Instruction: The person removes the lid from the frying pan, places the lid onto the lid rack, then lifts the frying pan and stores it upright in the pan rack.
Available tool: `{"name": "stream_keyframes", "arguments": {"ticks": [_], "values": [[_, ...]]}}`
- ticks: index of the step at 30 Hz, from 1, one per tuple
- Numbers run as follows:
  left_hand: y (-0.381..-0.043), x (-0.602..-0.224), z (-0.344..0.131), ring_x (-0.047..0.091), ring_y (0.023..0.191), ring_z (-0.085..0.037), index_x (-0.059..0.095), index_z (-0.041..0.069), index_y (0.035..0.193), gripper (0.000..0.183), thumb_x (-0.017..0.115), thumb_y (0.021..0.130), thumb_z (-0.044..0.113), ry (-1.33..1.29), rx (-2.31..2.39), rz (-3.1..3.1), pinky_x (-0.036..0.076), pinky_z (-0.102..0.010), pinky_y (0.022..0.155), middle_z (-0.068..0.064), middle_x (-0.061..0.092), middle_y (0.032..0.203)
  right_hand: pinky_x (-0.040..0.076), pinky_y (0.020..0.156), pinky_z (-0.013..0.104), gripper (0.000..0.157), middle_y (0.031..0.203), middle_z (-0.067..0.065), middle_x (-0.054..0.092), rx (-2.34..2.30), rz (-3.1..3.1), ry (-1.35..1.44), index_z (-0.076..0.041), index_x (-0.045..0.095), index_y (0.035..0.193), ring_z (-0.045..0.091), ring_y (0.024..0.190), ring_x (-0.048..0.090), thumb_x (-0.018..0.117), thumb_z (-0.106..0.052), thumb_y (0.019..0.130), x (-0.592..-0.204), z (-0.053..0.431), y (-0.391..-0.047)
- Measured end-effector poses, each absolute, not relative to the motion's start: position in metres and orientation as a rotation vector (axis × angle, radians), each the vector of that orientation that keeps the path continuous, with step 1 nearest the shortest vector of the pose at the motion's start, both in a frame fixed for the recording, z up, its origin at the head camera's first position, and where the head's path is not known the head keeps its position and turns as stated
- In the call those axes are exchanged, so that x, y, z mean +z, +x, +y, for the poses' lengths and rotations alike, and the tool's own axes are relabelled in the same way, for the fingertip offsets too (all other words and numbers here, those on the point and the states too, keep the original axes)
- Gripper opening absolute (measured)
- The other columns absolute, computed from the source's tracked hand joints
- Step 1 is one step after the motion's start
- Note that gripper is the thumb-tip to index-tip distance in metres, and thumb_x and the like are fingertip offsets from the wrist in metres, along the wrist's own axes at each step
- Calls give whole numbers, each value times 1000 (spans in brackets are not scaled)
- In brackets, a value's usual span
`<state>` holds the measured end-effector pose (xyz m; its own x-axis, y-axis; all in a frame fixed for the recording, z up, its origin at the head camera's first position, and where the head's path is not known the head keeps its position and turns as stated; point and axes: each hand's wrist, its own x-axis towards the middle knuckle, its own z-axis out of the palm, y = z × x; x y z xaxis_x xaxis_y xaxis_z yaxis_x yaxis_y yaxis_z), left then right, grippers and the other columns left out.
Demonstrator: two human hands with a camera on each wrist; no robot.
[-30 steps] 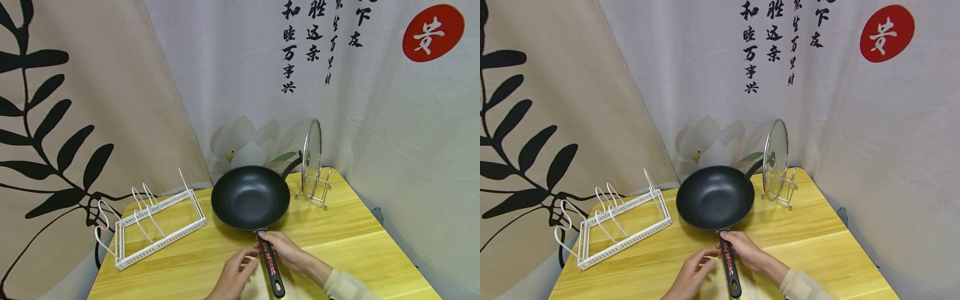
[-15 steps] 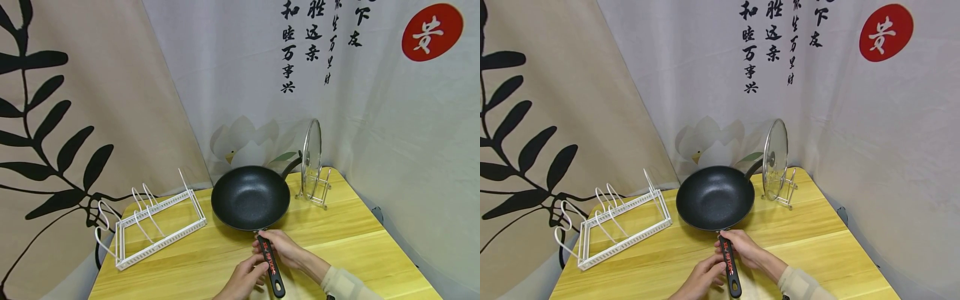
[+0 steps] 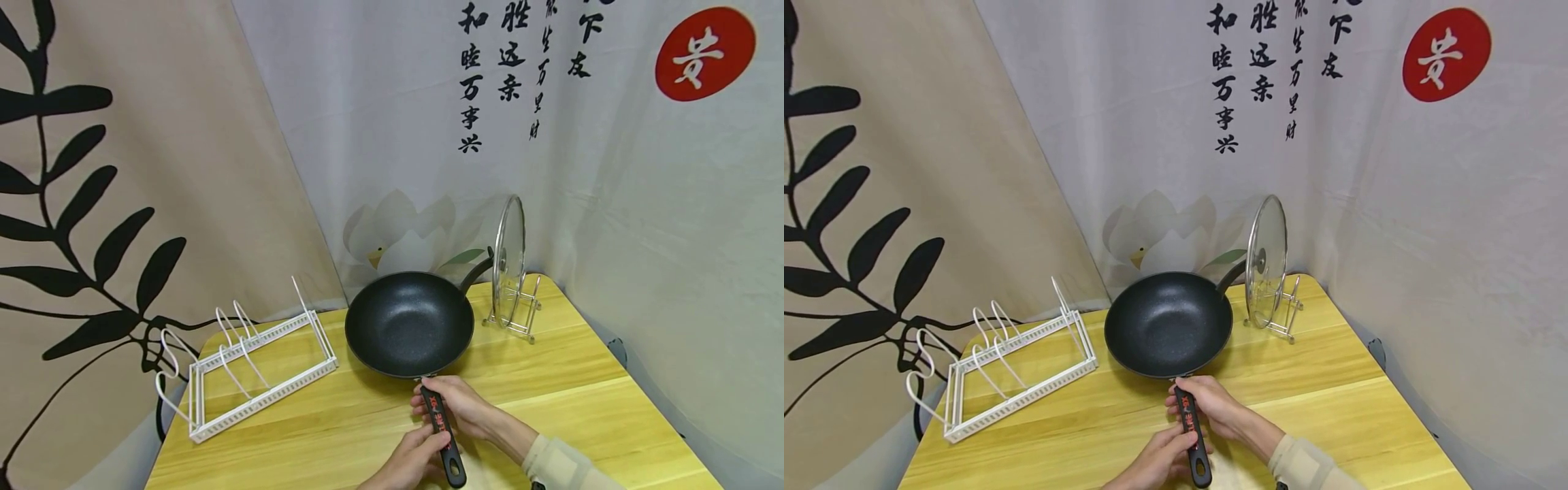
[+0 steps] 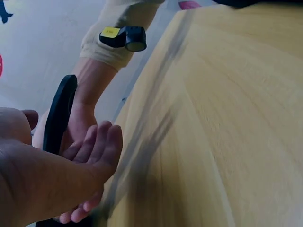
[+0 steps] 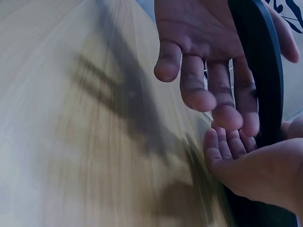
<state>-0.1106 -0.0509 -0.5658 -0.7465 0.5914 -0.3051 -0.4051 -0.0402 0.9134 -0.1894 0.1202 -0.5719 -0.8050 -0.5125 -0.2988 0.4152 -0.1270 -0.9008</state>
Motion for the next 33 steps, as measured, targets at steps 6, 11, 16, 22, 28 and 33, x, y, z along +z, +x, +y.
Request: {"name": "stream_keyframes", "arguments": {"ticks": [6,11,16,22,28,33], "values": [[-110,-567,-47,72,102,-13,51,-4,139,50,46,110,37,185,1892,1410,61,-28,86,-7,72,121,58,101,44,42,122,22,71,-1982,1518,-140,0,62,125,28,111,73,54,-37,107,-572,120,-190],[-109,-565,-44,74,107,-11,50,-2,143,55,49,108,41,159,1878,1303,61,-27,92,-4,72,122,60,97,42,38,121,23,71,-1981,1522,-154,1,63,124,26,108,74,52,-32,108,-573,120,-191],[-107,-562,-42,74,107,-8,48,1,146,54,48,108,40,185,1884,1210,61,-23,86,1,73,122,60,96,41,38,116,18,73,-1982,1534,-165,1,63,122,26,107,74,53,-32,108,-574,121,-191],[-107,-561,-41,74,103,-8,49,6,146,50,50,108,38,153,1901,1074,62,-27,88,3,72,119,60,97,42,37,113,14,73,-1974,1519,-167,0,64,121,26,106,73,53,-33,108,-573,122,-192],[-107,-560,-40,75,95,-12,60,14,126,32,50,108,39,119,1885,997,62,-31,89,3,74,108,60,96,43,37,113,13,73,-1966,1502,-161,-1,63,122,25,106,74,52,-34,108,-571,123,-193],[-107,-559,-39,74,94,-13,59,22,115,21,50,107,40,70,1885,909,60,-33,92,7,72,105,61,94,41,37,113,14,72,-1979,1469,-163,0,62,123,25,105,74,52,-32,108,-571,123,-193]]}}
